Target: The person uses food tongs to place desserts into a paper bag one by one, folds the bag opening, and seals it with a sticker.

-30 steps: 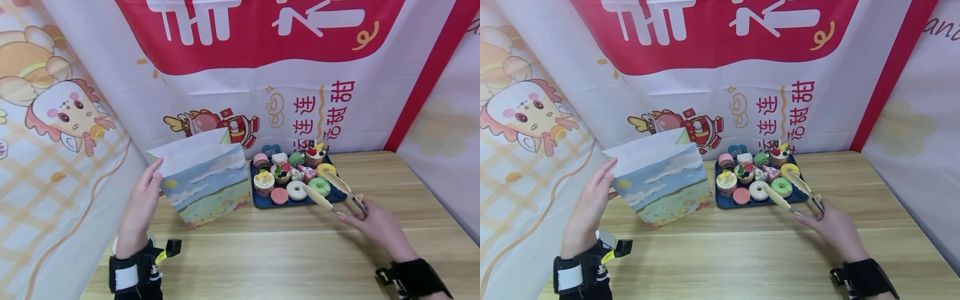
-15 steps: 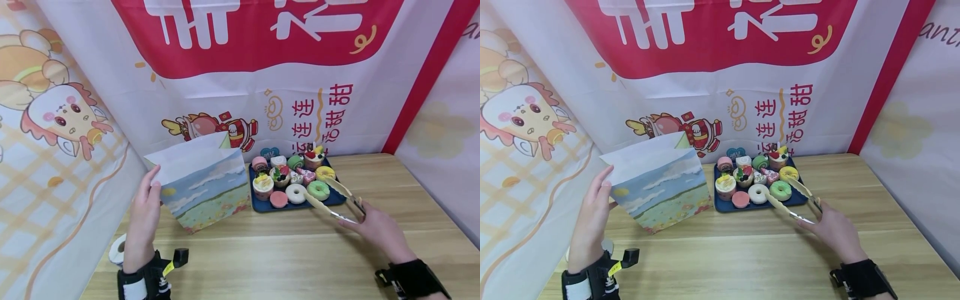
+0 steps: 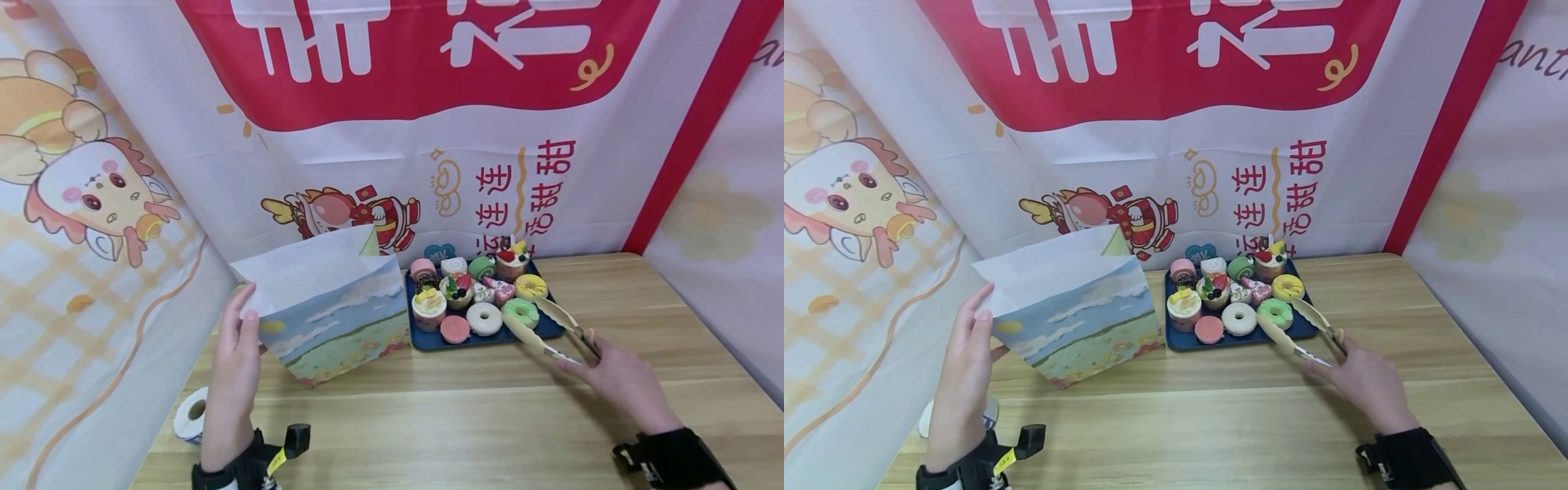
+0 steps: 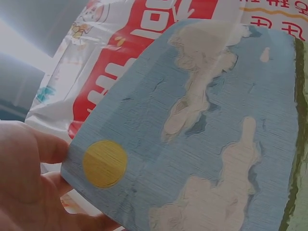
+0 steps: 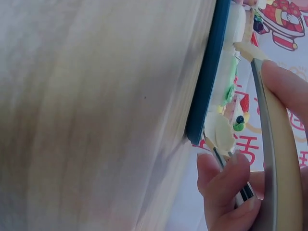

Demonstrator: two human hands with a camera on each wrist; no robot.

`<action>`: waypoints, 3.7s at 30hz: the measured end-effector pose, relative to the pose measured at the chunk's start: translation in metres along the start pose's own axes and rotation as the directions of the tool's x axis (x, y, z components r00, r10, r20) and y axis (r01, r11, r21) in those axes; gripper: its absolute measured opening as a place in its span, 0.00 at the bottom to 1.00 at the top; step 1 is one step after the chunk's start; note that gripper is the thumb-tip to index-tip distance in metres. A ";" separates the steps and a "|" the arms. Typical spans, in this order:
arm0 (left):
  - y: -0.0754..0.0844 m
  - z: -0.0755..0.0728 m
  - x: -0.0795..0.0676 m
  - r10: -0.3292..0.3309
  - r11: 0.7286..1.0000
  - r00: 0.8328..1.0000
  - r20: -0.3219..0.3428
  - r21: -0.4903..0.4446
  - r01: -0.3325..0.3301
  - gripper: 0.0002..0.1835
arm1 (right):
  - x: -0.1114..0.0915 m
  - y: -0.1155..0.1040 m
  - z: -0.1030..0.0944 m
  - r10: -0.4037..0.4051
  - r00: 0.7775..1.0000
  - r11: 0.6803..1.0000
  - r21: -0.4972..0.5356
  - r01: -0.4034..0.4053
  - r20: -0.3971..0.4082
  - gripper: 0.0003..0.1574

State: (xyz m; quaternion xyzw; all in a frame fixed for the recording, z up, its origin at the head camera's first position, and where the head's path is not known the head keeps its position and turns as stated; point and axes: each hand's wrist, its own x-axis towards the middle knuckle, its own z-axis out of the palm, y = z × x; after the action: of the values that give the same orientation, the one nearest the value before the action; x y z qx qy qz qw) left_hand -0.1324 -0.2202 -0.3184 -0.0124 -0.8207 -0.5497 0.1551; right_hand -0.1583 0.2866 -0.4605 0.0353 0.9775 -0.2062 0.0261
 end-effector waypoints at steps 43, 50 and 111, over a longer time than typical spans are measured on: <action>-0.037 0.012 0.014 0.688 0.651 0.711 -0.143 0.556 -0.518 0.23 | 0.006 -0.005 -0.018 -0.006 1.000 1.000 -0.021 0.006 -0.026 0.66; -0.038 0.015 0.012 0.682 0.669 0.711 -0.171 0.538 -0.513 0.22 | 0.016 -0.029 -0.039 -0.030 0.999 0.999 -0.010 0.030 -0.014 0.63; -0.031 0.027 0.007 0.852 0.508 0.501 -0.152 0.469 -0.722 0.11 | 0.063 -0.329 -0.151 -0.541 0.821 0.751 -0.335 0.569 0.181 0.35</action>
State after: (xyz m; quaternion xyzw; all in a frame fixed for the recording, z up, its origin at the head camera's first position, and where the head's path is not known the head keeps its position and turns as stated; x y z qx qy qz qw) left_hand -0.1513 -0.2090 -0.3534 -0.2622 -0.7581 -0.2531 0.5408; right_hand -0.2524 0.0511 -0.1949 -0.2695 0.9629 -0.0154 0.0053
